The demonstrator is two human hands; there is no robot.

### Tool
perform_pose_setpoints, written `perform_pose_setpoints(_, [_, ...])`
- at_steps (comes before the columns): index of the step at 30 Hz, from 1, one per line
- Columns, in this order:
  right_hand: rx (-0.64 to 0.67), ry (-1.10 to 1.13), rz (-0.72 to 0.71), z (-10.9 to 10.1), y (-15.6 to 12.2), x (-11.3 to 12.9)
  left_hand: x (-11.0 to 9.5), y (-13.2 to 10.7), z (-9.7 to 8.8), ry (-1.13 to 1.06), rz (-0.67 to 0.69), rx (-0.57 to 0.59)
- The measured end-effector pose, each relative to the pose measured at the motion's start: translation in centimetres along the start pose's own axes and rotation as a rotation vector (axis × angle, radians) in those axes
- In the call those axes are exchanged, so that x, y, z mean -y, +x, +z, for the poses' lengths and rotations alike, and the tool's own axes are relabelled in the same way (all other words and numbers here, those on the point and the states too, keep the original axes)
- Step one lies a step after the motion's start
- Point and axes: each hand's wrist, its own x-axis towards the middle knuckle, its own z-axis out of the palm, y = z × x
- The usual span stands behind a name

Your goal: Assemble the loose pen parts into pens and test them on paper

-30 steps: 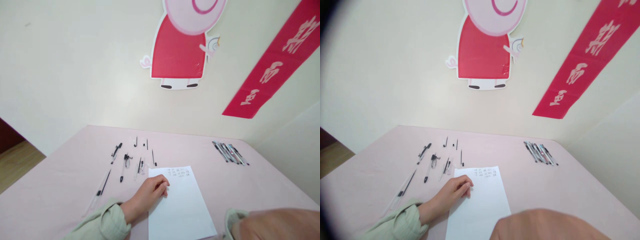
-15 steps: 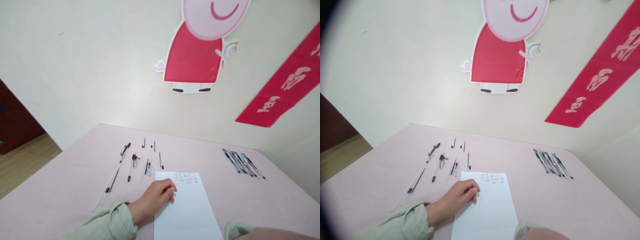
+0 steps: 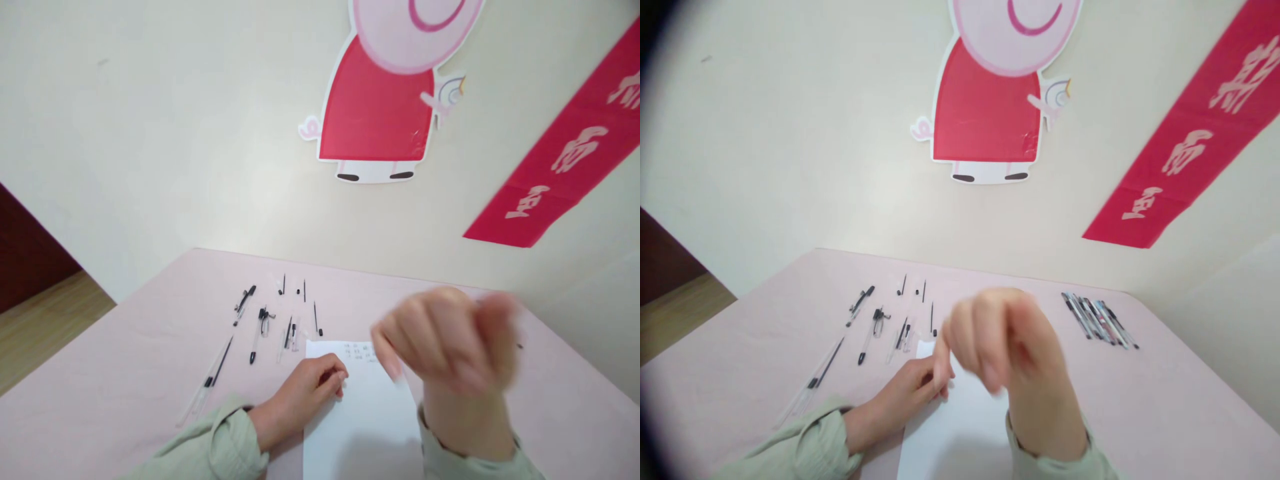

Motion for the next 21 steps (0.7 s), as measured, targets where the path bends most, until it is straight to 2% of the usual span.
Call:
perform_pose_setpoints(4, [-0.027,-0.156,0.065,1.3,3.5,0.0,-0.7,0.4,-1.5,0.175,-0.028,-0.173])
perform_pose_setpoints(7, [-0.016,-0.284,0.135,2.7,5.4,0.4,-1.5,0.9,-3.7,0.363,-0.059,-0.304])
perform_pose_setpoints(10, [0.003,-0.329,0.190,4.1,5.8,-0.2,-2.1,1.8,-6.2,0.668,-0.086,-0.381])
perform_pose_setpoints(13, [-0.016,-0.355,0.220,5.1,5.7,-1.0,-2.0,3.5,-8.6,0.963,-0.251,-0.379])
perform_pose_setpoints(17, [-0.061,-0.380,0.236,6.0,5.8,-1.5,-1.2,6.3,-10.6,1.030,-0.366,-0.368])
perform_pose_setpoints(21, [-0.091,-0.392,0.229,6.4,5.9,-1.7,-0.5,8.2,-11.0,1.038,-0.448,-0.335])
